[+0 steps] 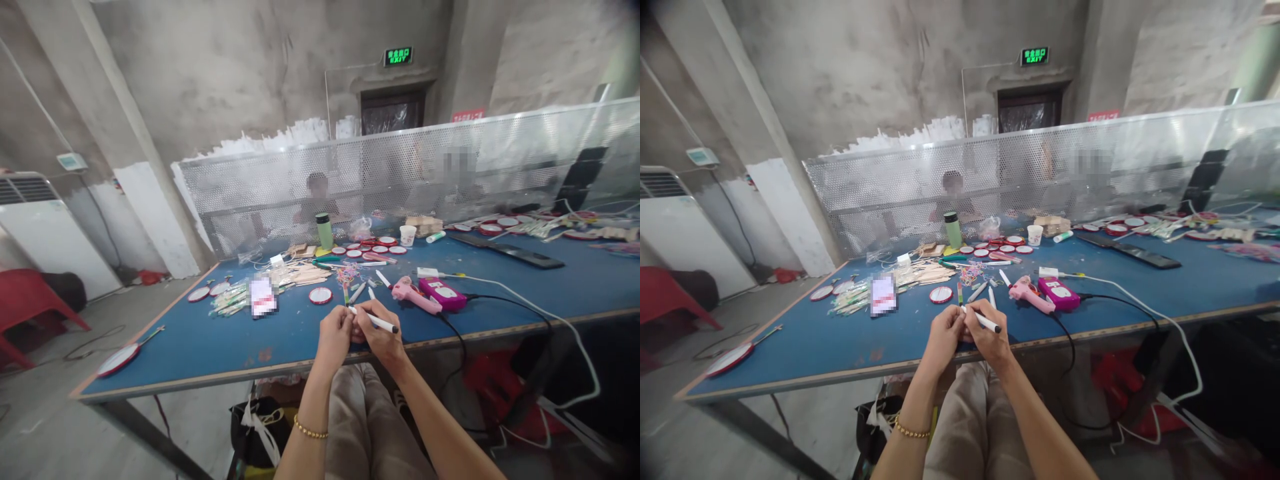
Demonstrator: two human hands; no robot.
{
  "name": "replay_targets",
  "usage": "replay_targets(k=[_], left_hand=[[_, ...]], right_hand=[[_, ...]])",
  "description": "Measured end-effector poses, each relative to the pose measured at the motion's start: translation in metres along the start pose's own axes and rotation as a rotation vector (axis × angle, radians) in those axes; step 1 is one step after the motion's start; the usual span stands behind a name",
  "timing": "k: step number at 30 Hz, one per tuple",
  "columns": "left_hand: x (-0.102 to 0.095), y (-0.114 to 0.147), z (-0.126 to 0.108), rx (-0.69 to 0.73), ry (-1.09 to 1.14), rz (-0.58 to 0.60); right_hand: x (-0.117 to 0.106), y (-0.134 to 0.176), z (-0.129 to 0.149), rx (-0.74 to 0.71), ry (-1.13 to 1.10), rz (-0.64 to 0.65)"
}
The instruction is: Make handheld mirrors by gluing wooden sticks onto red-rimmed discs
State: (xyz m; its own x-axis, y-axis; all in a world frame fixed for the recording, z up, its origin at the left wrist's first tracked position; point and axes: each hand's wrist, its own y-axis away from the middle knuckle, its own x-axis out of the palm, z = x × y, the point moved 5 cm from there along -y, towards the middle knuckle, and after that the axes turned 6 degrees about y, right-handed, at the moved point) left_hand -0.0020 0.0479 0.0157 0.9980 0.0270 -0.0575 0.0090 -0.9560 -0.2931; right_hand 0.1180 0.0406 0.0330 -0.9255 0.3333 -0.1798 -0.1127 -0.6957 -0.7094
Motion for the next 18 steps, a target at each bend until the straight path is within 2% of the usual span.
replay_targets(k=[18], left_hand=[[-0.001,0.0005,-0.0015,0.012,-0.03,-0.002]], right_hand=[[0.0002,0.0007,-0.0001,-0.042,0.003,-0.021]])
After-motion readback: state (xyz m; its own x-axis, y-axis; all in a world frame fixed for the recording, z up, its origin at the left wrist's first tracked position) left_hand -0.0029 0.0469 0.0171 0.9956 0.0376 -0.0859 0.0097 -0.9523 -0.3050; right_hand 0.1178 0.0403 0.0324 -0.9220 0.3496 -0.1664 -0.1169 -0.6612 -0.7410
